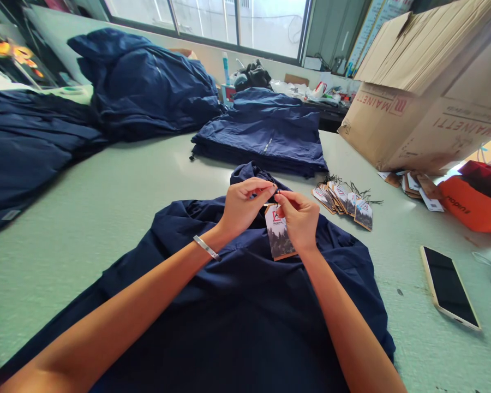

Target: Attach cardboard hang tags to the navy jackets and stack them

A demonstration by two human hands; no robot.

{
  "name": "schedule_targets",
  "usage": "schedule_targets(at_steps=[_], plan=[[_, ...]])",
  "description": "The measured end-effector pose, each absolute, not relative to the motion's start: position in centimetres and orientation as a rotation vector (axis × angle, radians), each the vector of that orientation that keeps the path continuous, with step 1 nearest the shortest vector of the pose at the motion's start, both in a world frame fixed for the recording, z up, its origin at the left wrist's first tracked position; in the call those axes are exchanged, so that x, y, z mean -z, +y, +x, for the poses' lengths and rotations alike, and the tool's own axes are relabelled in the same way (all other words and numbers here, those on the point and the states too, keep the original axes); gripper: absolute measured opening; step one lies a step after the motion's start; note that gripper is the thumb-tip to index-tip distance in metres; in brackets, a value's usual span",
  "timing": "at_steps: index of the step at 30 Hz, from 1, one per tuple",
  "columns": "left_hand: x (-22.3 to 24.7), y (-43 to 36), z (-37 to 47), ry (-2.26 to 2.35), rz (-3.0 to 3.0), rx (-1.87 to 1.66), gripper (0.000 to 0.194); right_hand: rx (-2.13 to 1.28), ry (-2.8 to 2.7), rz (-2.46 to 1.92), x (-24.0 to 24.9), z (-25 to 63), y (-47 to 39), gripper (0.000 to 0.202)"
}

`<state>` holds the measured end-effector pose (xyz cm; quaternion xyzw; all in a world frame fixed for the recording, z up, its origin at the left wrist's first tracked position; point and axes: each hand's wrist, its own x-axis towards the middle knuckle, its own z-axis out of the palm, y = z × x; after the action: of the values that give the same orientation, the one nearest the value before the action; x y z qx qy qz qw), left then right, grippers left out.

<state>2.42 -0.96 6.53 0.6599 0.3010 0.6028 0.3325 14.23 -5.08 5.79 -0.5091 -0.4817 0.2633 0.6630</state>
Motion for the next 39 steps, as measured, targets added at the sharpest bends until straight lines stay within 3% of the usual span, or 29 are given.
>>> schedule_targets(at_steps=[39], plan=[[-5.58, -1.02, 2.71, 0.741, 1.906, -1.607, 0.009, -0.473, -1.207, -1.066, -6.04, 14.75, -5.07, 0.013]])
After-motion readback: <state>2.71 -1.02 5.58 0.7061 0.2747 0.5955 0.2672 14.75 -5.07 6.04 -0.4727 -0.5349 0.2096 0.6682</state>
